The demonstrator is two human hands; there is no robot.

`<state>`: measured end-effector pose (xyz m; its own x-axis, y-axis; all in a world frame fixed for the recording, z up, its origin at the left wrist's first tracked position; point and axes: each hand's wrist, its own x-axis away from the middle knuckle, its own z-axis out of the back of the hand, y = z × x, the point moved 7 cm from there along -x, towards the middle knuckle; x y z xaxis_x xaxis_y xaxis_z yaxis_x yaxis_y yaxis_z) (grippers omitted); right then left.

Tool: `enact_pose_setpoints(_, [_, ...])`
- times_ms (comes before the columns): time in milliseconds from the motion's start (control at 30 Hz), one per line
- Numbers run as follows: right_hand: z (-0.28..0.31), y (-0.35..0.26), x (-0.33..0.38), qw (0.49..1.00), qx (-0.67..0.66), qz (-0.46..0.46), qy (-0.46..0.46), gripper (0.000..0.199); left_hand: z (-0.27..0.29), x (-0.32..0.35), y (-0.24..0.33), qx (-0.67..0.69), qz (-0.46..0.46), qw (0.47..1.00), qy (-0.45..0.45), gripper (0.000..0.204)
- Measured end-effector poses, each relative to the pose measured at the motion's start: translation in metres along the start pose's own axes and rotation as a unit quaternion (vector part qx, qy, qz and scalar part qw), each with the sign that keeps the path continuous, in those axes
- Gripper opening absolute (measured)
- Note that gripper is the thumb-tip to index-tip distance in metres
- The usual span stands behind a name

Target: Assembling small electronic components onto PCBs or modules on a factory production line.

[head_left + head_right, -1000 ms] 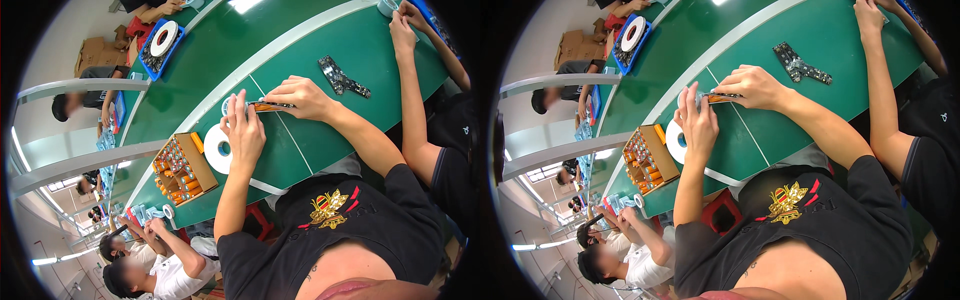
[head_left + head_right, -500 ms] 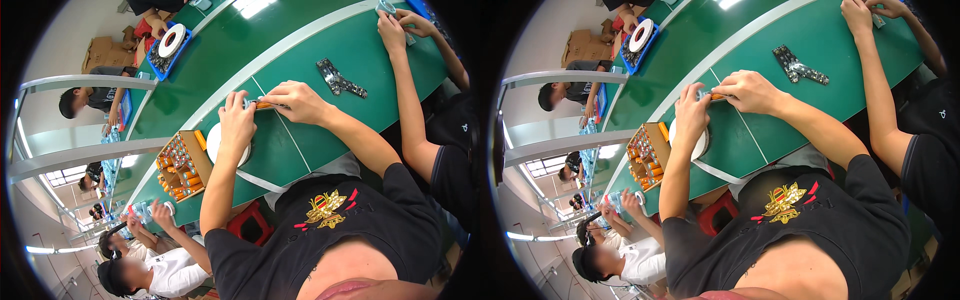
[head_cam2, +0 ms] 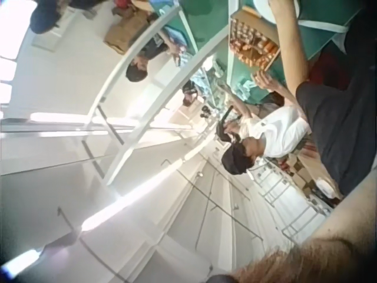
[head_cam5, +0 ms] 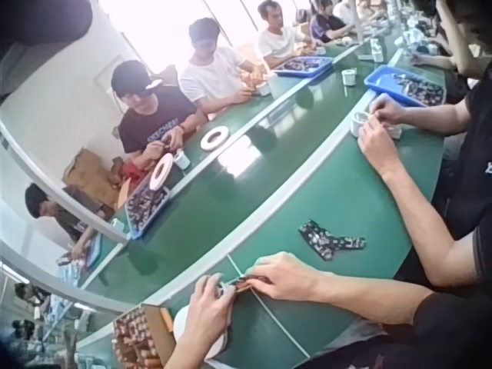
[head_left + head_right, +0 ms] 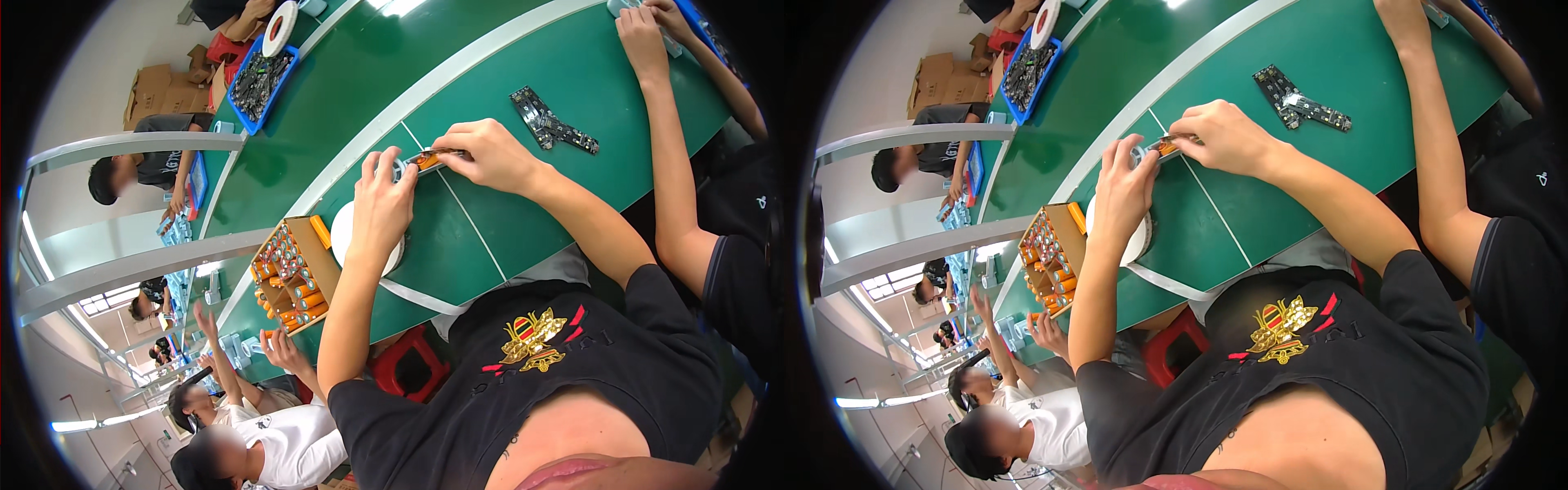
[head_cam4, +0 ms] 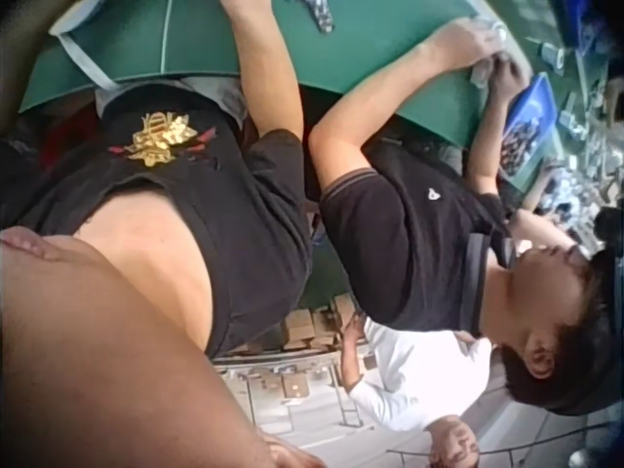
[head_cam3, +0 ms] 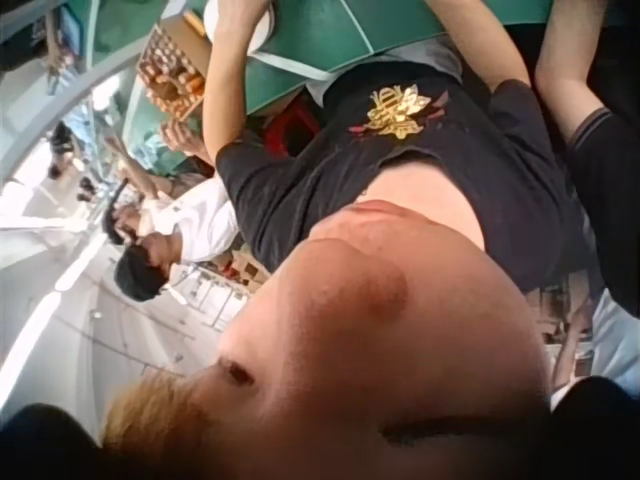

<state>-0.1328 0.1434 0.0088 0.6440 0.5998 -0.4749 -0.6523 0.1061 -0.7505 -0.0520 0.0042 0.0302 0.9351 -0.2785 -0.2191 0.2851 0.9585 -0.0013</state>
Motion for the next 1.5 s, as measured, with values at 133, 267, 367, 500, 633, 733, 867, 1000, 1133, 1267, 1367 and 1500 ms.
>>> enact_pose_setpoints(133, [-0.001,0.008,0.0,1.0,-0.014,-0.024,0.006,0.016,0.001,-0.007,-0.002,0.019,-0.002,0.999,-0.042,0.018])
enact_pose_setpoints(267, [0.0,0.003,0.0,0.998,-0.052,-0.046,0.004,0.016,0.003,-0.008,-0.002,0.044,-0.012,0.997,-0.063,0.018])
enact_pose_setpoints(367, [0.001,0.005,0.0,0.995,-0.077,-0.058,0.028,0.015,0.008,-0.004,-0.006,0.064,-0.029,0.997,-0.02,0.021])
enact_pose_setpoints(500, [-0.001,0.005,-0.002,0.997,-0.064,-0.032,0.004,0.015,0.012,-0.004,-0.015,0.107,-0.031,0.994,0.002,0.034])
enact_pose_setpoints(633, [-0.004,-0.002,-0.004,0.999,-0.041,0.028,-0.011,0.018,0.007,-0.004,-0.028,0.162,0.004,0.987,0.0,0.051])
enact_pose_setpoints(733, [-0.007,-0.004,-0.004,0.996,-0.082,0.008,-0.022,0.018,0.006,-0.004,-0.028,0.162,0.01,0.987,0.006,0.05])
enact_pose_setpoints(867, [-0.018,-0.002,-0.003,0.994,-0.09,0.009,-0.065,0.026,0.006,-0.001,-0.032,0.171,0.023,0.985,0.006,0.051])
enact_pose_setpoints(1000, [-0.022,-0.003,-0.002,0.996,-0.026,0.001,-0.088,0.038,0.008,0.001,-0.03,0.17,0.013,0.985,0.018,0.051])
enact_pose_setpoints(1133, [-0.027,-0.006,0.0,0.993,0.023,0.032,-0.111,0.041,0.005,-0.001,-0.027,0.177,0.046,0.983,-0.006,0.052])
enact_pose_setpoints(1267, [-0.022,-0.006,-0.006,0.994,0.028,0.07,-0.077,0.037,0.007,-0.007,-0.024,0.172,0.035,0.984,-0.001,0.054])
enact_pose_setpoints(1367, [-0.028,-0.011,-0.018,0.991,0.02,0.068,-0.113,0.036,0.011,-0.003,-0.031,0.165,0.036,0.986,0.0,0.054])
enact_pose_setpoints(1500, [-0.033,-0.014,-0.023,0.988,0.015,0.069,-0.134,0.036,0.011,0.003,-0.036,0.156,-0.009,0.986,0.05,0.05])
